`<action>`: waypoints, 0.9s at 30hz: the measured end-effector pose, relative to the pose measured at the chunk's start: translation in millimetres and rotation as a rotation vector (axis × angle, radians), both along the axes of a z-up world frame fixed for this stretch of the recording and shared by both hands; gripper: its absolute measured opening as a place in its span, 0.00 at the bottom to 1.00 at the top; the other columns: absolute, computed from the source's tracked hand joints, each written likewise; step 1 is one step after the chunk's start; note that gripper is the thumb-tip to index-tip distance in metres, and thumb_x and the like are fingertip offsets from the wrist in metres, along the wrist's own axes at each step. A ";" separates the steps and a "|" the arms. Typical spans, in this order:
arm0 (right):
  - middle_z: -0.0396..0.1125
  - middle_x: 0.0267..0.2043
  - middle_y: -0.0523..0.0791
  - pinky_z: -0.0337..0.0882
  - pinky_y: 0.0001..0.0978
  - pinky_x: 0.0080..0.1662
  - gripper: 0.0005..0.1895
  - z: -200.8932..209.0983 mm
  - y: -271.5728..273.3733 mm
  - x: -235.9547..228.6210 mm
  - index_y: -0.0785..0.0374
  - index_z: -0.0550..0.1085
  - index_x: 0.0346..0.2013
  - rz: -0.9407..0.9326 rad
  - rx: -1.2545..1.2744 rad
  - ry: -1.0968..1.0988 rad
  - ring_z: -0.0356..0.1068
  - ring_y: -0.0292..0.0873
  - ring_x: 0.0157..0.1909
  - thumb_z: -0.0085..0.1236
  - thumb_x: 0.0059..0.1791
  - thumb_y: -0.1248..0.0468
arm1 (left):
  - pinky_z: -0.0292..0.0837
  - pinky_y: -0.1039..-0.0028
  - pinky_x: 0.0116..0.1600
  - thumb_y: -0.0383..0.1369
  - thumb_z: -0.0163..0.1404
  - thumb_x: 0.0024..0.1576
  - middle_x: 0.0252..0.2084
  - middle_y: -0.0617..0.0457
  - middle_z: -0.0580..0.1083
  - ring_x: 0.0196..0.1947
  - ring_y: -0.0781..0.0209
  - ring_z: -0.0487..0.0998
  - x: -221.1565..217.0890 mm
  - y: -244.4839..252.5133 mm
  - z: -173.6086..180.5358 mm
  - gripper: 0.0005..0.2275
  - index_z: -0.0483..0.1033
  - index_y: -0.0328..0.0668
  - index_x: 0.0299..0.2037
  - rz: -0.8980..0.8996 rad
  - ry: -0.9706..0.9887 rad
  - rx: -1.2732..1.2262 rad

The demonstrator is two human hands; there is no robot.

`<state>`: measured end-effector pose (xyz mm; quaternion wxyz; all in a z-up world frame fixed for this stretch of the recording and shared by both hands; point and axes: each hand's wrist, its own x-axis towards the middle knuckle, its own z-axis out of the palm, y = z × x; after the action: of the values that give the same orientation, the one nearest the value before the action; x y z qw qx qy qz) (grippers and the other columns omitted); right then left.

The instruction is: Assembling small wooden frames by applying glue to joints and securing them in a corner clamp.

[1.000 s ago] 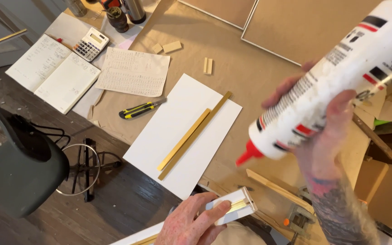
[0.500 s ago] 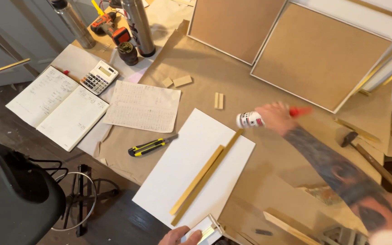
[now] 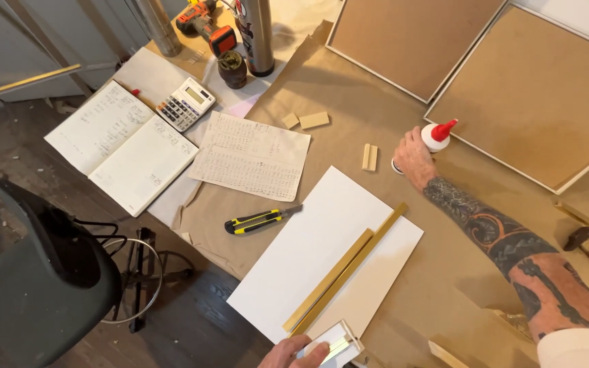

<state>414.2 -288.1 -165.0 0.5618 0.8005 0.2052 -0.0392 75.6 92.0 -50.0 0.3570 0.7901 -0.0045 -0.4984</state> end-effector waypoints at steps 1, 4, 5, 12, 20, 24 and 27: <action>0.73 0.44 0.39 0.56 0.54 0.64 0.10 -0.7 -1.2 -1.4 0.44 0.78 0.44 0.003 0.024 0.007 0.67 0.44 0.49 0.59 0.48 0.58 | 0.71 0.65 0.58 0.49 0.66 0.57 0.66 0.48 0.62 0.61 0.48 0.70 -23.9 9.5 -16.3 0.35 0.57 0.73 0.72 -0.175 -0.533 -0.204; 0.66 0.31 0.37 0.61 0.49 0.63 0.10 19.1 1.2 -18.6 0.44 0.71 0.35 0.305 0.450 0.007 0.68 0.43 0.38 0.55 0.47 0.68 | 0.69 0.66 0.54 0.48 0.53 0.62 0.63 0.61 0.67 0.66 0.59 0.69 -19.7 0.1 40.1 0.23 0.65 0.79 0.68 -0.023 -0.639 -0.076; 0.66 0.31 0.37 0.61 0.49 0.63 0.10 52.7 16.2 -42.5 0.44 0.71 0.35 0.309 0.452 0.000 0.68 0.43 0.38 0.55 0.47 0.68 | 0.69 0.66 0.54 0.48 0.53 0.62 0.63 0.61 0.67 0.66 0.59 0.69 -19.9 -3.1 45.2 0.23 0.65 0.79 0.68 -0.022 -0.647 -0.071; 0.71 0.42 0.41 0.70 0.31 0.47 0.08 213.4 38.9 -273.1 0.50 0.68 0.47 0.069 2.151 0.651 0.71 0.39 0.47 0.43 0.55 0.63 | 0.74 0.79 0.43 0.30 0.58 0.59 0.52 0.59 0.75 0.47 0.71 0.83 -39.0 -39.3 105.2 0.15 0.80 0.60 0.56 0.153 -0.766 -0.347; 0.63 0.41 0.43 0.71 0.37 0.46 0.23 240.9 -8.1 -426.6 0.60 0.74 0.61 0.405 2.255 0.604 0.62 0.45 0.41 0.41 0.53 0.71 | 0.79 0.82 0.40 0.28 0.55 0.59 0.46 0.54 0.76 0.42 0.69 0.83 -105.7 -105.2 136.3 0.11 0.80 0.51 0.51 0.044 -0.770 -0.508; 0.63 0.38 0.39 0.68 0.32 0.43 0.21 251.0 -25.7 -485.7 0.55 0.73 0.62 0.363 2.298 0.451 0.62 0.42 0.39 0.50 0.54 0.70 | 0.77 0.85 0.45 0.29 0.56 0.58 0.50 0.54 0.77 0.46 0.71 0.83 -143.7 -122.9 129.8 0.13 0.80 0.52 0.53 -0.104 -0.827 -0.519; 0.64 0.39 0.40 0.68 0.35 0.44 0.23 250.5 -37.6 -512.9 0.54 0.72 0.63 0.413 2.295 0.445 0.62 0.42 0.39 0.42 0.55 0.70 | 0.76 0.85 0.44 0.29 0.56 0.59 0.50 0.55 0.76 0.47 0.72 0.83 -163.2 -131.9 132.8 0.13 0.80 0.52 0.54 -0.164 -0.854 -0.519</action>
<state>-98.7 -325.7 85.5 -0.5365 0.7635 0.3385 0.1208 -87.7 -39.9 82.8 0.4675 0.8058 -0.3357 -0.1395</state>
